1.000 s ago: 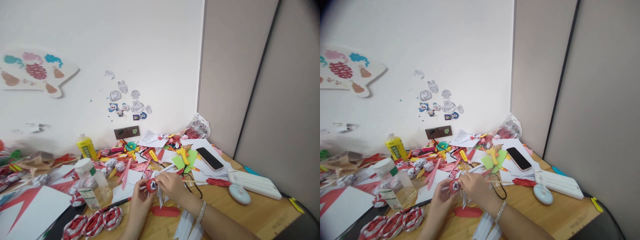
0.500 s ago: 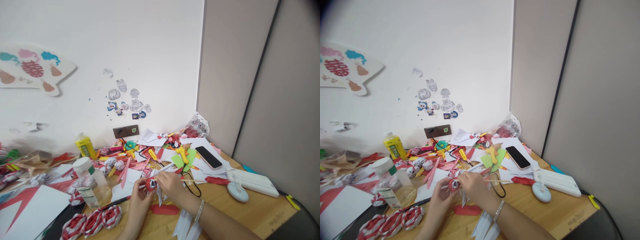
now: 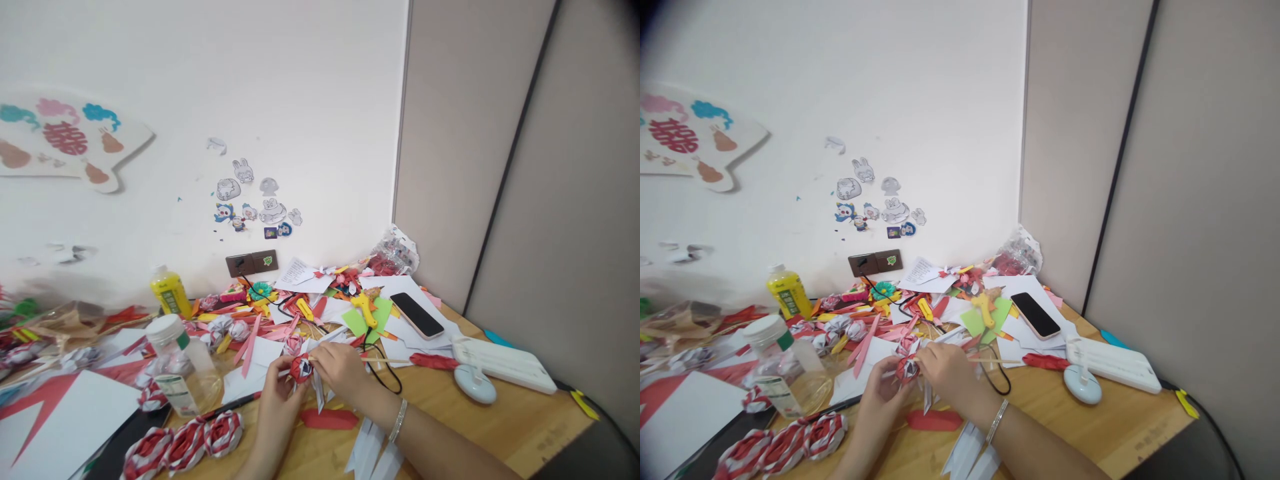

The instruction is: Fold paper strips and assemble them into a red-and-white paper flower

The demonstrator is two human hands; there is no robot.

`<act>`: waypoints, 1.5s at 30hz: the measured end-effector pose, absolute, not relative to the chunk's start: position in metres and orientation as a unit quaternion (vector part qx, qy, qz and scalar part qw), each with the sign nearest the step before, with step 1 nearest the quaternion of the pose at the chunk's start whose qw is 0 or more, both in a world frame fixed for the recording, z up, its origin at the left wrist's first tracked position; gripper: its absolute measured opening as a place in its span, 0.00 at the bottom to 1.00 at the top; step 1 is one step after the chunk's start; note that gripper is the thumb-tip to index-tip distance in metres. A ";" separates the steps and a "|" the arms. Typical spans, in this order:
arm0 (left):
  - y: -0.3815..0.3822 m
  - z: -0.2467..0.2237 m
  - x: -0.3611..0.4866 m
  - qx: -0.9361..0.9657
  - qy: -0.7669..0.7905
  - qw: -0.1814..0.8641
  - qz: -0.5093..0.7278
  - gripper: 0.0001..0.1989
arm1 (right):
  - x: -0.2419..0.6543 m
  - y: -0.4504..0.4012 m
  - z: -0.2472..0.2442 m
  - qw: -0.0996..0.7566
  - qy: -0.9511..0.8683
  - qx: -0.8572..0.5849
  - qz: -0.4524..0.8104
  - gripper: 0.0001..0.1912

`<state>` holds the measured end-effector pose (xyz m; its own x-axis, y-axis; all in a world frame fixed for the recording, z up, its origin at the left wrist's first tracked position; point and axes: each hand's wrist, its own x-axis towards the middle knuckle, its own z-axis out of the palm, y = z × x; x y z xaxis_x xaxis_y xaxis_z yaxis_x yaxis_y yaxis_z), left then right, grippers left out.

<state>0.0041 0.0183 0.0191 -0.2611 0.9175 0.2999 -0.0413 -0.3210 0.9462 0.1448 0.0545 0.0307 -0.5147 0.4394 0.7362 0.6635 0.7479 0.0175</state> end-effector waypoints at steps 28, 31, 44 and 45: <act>0.018 0.018 0.002 0.502 0.464 0.373 0.628 0.17 | 0.146 0.057 0.029 0.345 -0.871 -0.324 -0.130 0.08; 0.019 0.016 0.001 0.512 0.462 0.367 0.624 0.16 | 0.147 0.057 0.028 0.320 -0.880 -0.301 -0.180 0.07; 0.023 0.014 -0.003 0.516 0.461 0.361 0.625 0.17 | 0.146 0.056 0.031 0.357 -0.863 -0.313 -0.170 0.09; 0.023 0.013 -0.003 0.515 0.461 0.362 0.625 0.17 | 0.146 0.056 0.030 0.357 -0.863 -0.313 -0.173 0.09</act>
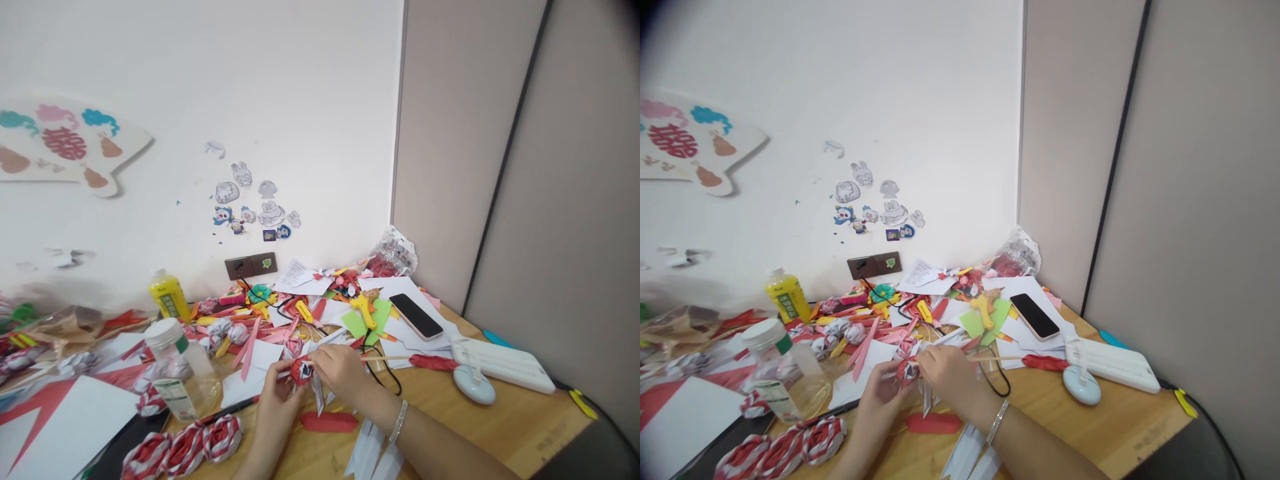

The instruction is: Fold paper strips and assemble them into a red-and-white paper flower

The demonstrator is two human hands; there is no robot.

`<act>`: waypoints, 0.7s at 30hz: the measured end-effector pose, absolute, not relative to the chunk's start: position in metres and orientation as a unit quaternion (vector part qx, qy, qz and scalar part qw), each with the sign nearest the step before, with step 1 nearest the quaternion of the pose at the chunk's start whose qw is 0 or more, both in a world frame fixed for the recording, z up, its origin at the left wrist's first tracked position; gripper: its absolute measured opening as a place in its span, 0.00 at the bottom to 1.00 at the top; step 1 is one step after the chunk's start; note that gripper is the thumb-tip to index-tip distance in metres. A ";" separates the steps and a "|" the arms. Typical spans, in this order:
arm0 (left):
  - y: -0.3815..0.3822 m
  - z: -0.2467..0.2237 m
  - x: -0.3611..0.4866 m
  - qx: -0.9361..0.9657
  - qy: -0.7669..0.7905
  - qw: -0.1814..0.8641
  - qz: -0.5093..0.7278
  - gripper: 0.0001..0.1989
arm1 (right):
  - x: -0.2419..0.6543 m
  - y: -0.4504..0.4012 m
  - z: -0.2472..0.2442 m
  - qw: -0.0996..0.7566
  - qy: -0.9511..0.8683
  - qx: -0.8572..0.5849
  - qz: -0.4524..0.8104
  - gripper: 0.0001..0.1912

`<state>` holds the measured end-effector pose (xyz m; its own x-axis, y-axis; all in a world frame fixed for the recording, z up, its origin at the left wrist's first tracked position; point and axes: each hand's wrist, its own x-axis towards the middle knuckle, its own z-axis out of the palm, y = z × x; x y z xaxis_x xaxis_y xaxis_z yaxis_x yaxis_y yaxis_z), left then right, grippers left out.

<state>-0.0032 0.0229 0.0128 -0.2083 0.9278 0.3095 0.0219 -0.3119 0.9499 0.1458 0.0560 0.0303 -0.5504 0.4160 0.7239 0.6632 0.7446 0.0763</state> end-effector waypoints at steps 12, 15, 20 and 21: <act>0.020 0.025 -0.003 0.497 0.469 0.373 0.627 0.20 | 0.149 0.052 0.036 0.399 -0.850 -0.324 -0.119 0.09; 0.021 0.026 -0.003 0.492 0.460 0.369 0.640 0.20 | 0.150 0.050 0.037 0.409 -0.854 -0.295 -0.129 0.10; 0.020 0.025 -0.002 0.495 0.452 0.368 0.645 0.20 | 0.147 0.050 0.031 0.431 -0.849 -0.293 -0.090 0.13; 0.019 0.026 -0.002 0.495 0.451 0.367 0.646 0.20 | 0.146 0.050 0.030 0.439 -0.844 -0.301 -0.067 0.13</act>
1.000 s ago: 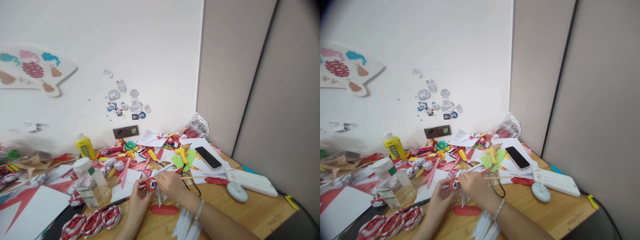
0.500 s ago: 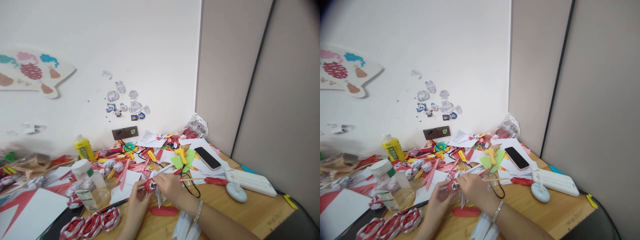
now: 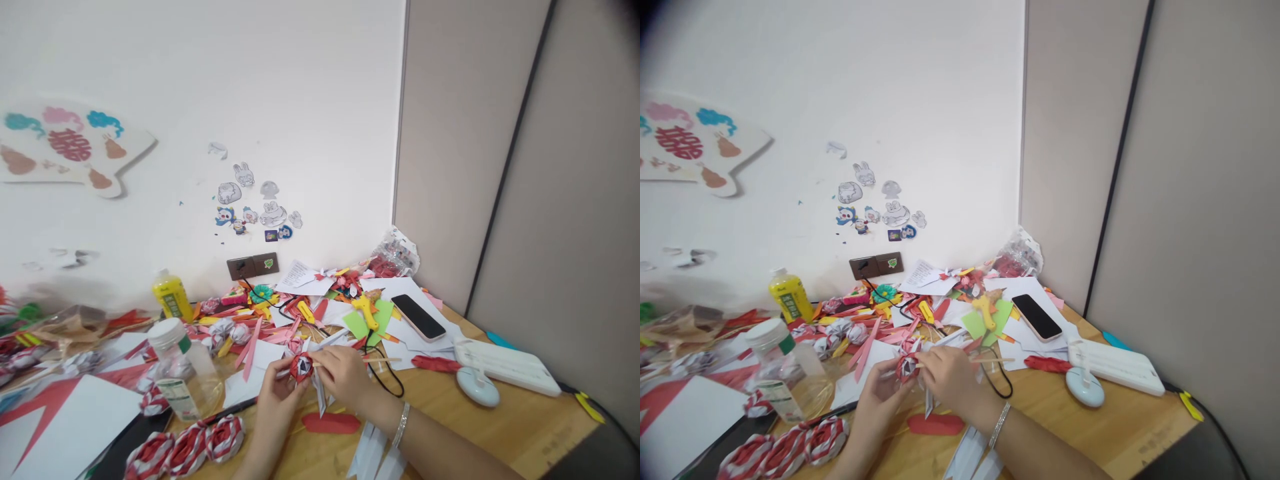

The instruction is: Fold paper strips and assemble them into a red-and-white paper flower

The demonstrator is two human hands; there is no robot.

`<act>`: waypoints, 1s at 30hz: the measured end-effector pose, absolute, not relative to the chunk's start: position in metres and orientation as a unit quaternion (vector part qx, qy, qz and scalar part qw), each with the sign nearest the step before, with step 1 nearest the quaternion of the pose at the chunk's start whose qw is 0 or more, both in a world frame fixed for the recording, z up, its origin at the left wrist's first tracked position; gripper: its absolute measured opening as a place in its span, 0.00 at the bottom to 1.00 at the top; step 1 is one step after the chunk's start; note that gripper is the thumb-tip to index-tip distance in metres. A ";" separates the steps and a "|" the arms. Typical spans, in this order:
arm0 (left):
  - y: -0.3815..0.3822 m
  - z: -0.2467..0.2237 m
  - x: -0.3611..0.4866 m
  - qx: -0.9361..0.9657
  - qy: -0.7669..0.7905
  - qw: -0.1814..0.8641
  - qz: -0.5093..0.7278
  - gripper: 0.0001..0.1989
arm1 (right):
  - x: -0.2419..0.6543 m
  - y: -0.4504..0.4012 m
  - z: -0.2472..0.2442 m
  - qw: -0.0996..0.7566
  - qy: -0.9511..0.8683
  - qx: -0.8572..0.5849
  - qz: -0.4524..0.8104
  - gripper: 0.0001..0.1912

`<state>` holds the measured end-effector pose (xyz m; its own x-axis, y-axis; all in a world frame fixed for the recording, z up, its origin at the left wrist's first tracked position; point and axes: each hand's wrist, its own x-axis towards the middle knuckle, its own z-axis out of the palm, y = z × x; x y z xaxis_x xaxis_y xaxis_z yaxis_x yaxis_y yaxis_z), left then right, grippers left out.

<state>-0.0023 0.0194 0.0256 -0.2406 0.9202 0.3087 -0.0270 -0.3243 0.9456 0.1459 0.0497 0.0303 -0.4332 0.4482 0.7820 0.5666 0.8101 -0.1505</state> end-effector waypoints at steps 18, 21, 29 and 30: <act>0.022 0.024 -0.009 0.420 0.439 0.444 0.659 0.28 | 0.148 0.054 0.038 0.423 -0.832 -0.352 0.075 0.06; 0.021 0.026 -0.007 0.427 0.430 0.452 0.655 0.27 | 0.143 0.054 0.033 0.425 -0.833 -0.349 0.065 0.05; 0.020 0.024 -0.004 0.491 0.461 0.346 0.653 0.24 | 0.143 0.044 0.035 0.400 -0.868 -0.292 0.037 0.06; 0.020 0.024 -0.005 0.492 0.463 0.343 0.653 0.24 | 0.144 0.042 0.038 0.410 -0.862 -0.294 0.049 0.07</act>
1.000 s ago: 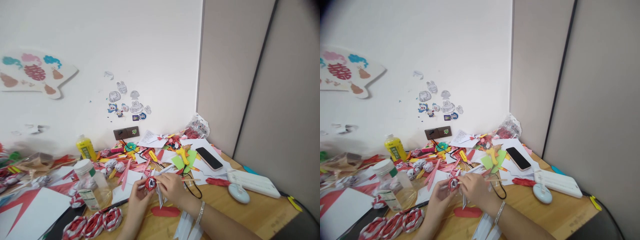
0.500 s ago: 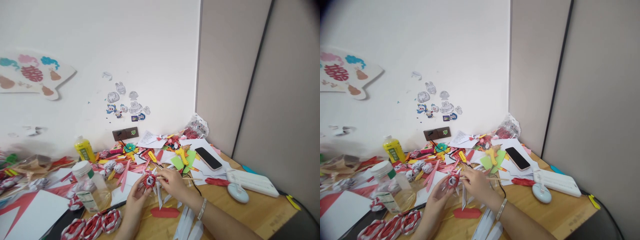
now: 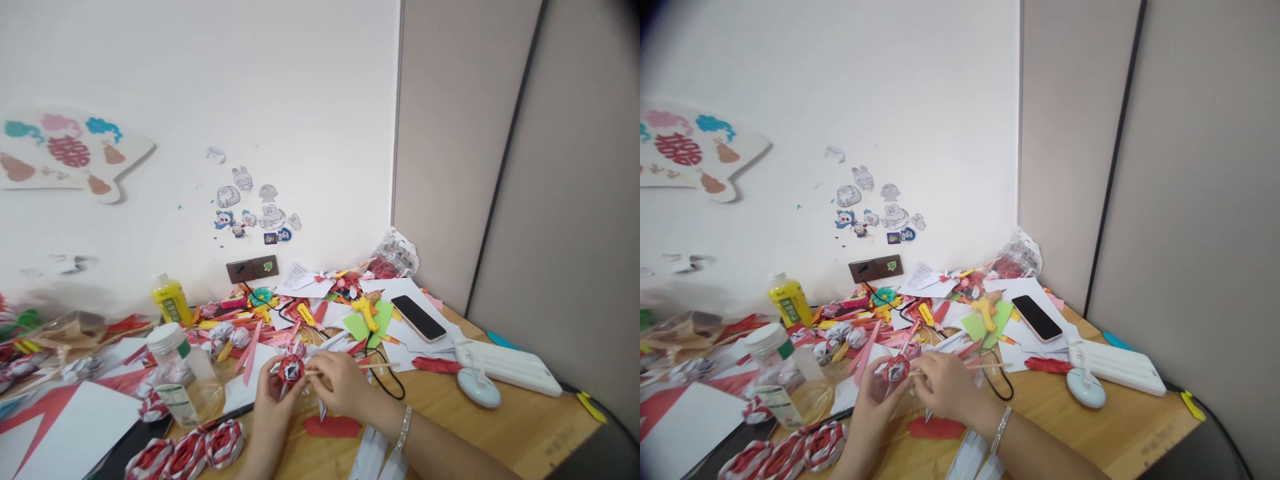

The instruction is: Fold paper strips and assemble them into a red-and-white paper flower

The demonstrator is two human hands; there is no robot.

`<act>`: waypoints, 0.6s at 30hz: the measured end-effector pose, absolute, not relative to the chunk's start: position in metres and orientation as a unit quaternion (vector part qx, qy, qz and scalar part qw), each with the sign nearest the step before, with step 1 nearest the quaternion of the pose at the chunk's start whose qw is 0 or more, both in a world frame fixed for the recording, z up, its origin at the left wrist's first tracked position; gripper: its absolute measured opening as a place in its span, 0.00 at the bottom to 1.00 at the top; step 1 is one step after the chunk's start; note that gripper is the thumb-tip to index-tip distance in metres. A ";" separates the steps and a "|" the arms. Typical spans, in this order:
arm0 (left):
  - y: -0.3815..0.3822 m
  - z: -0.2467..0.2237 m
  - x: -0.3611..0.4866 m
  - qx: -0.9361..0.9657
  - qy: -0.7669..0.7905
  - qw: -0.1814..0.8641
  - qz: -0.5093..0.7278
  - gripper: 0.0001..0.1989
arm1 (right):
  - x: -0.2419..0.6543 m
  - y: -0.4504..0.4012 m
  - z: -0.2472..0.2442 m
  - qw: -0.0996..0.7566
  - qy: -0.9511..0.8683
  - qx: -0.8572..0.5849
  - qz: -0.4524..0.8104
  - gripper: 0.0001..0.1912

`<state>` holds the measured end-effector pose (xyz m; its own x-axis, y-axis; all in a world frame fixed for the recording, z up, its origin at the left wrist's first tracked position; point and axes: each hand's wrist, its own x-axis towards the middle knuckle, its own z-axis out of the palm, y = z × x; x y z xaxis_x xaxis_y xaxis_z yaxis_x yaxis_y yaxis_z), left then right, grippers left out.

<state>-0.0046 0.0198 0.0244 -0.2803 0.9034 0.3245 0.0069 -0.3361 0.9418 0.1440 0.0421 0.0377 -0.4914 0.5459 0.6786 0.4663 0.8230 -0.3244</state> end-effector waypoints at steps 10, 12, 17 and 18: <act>0.014 0.021 0.001 0.502 0.473 0.389 0.611 0.23 | 0.141 0.043 0.044 0.471 -0.819 -0.309 0.107 0.07; 0.013 0.022 0.002 0.503 0.476 0.394 0.604 0.23 | 0.140 0.043 0.043 0.480 -0.819 -0.294 0.112 0.08; 0.013 0.021 0.001 0.507 0.477 0.397 0.598 0.23 | 0.140 0.043 0.041 0.491 -0.816 -0.284 0.113 0.06; 0.014 0.020 0.001 0.511 0.479 0.388 0.599 0.22 | 0.140 0.043 0.041 0.489 -0.815 -0.289 0.117 0.05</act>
<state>0.0008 0.0135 0.0202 -0.1773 0.9544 0.2403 0.0246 -0.2399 0.9705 0.1397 0.0427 0.0410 -0.3546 0.5847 0.7297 0.3567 0.8060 -0.4724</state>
